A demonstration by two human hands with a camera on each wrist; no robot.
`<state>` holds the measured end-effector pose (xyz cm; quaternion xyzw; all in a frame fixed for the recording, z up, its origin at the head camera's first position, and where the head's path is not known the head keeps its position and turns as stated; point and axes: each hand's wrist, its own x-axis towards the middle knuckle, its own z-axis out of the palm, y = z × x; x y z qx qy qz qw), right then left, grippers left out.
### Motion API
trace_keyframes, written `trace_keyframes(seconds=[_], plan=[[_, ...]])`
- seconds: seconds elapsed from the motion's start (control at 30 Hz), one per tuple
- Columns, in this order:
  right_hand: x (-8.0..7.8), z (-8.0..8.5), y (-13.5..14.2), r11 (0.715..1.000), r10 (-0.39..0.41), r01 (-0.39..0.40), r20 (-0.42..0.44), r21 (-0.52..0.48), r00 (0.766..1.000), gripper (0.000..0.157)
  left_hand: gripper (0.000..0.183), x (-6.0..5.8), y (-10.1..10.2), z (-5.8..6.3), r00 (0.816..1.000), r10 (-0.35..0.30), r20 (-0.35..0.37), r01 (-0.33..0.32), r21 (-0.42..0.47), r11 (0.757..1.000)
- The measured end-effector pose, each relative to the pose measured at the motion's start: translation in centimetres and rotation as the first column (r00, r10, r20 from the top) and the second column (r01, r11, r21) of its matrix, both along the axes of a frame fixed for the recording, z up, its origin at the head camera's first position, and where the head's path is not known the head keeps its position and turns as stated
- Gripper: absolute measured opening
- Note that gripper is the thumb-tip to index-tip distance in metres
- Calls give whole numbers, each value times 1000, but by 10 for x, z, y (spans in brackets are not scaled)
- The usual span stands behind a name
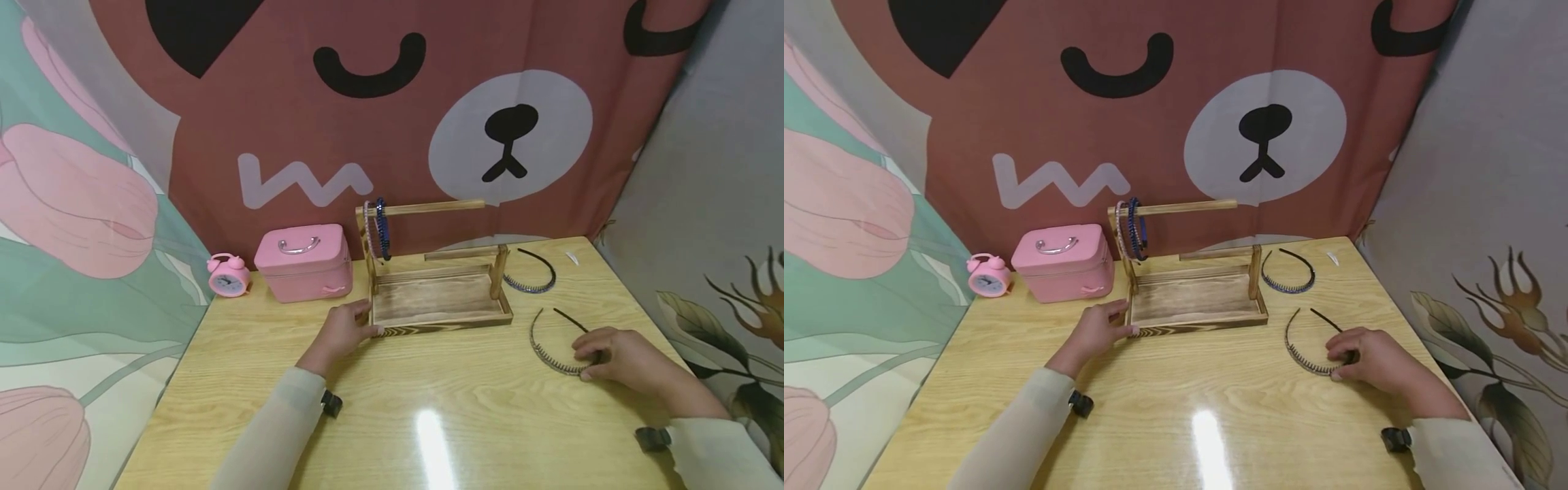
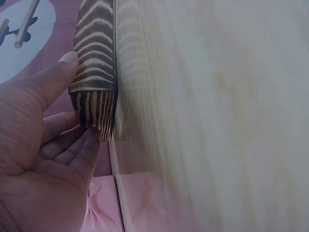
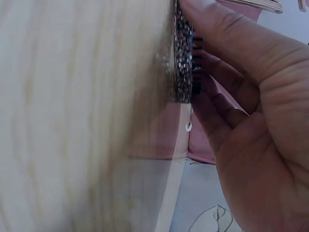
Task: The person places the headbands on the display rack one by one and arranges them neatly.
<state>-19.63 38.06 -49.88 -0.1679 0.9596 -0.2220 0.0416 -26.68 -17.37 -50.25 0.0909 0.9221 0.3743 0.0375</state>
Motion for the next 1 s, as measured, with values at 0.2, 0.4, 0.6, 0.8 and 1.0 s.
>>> trace_keyframes(seconds=[0.2, 0.4, 0.6, 0.8, 1.0], plan=[[-1, -2, -1, 998, 59, -61, -66, -24, 996, 20, 70, 0, -1, 0, 1000, 0, -2, 0, 0, 1000], [-6, -5, -3, 995, 99, -98, -124, 16, 987, 15, 70, 0, -1, -1, 1000, 4, 2, -4, 4, 1000], [-6, -6, -3, 994, 107, -110, -139, -9, 984, 14, 71, 0, 1, 0, 1000, 9, 14, -9, 4, 1000], [-6, -8, -3, 993, 60, -82, -245, -80, 968, 22, 70, 0, 1, 0, 1000, 10, 13, -10, -2, 1000], [-12, -2, -6, 960, -163, 131, -113, -248, 980, 11, 71, 0, 1, -2, 1000, 11, 9, -11, -4, 1000]])
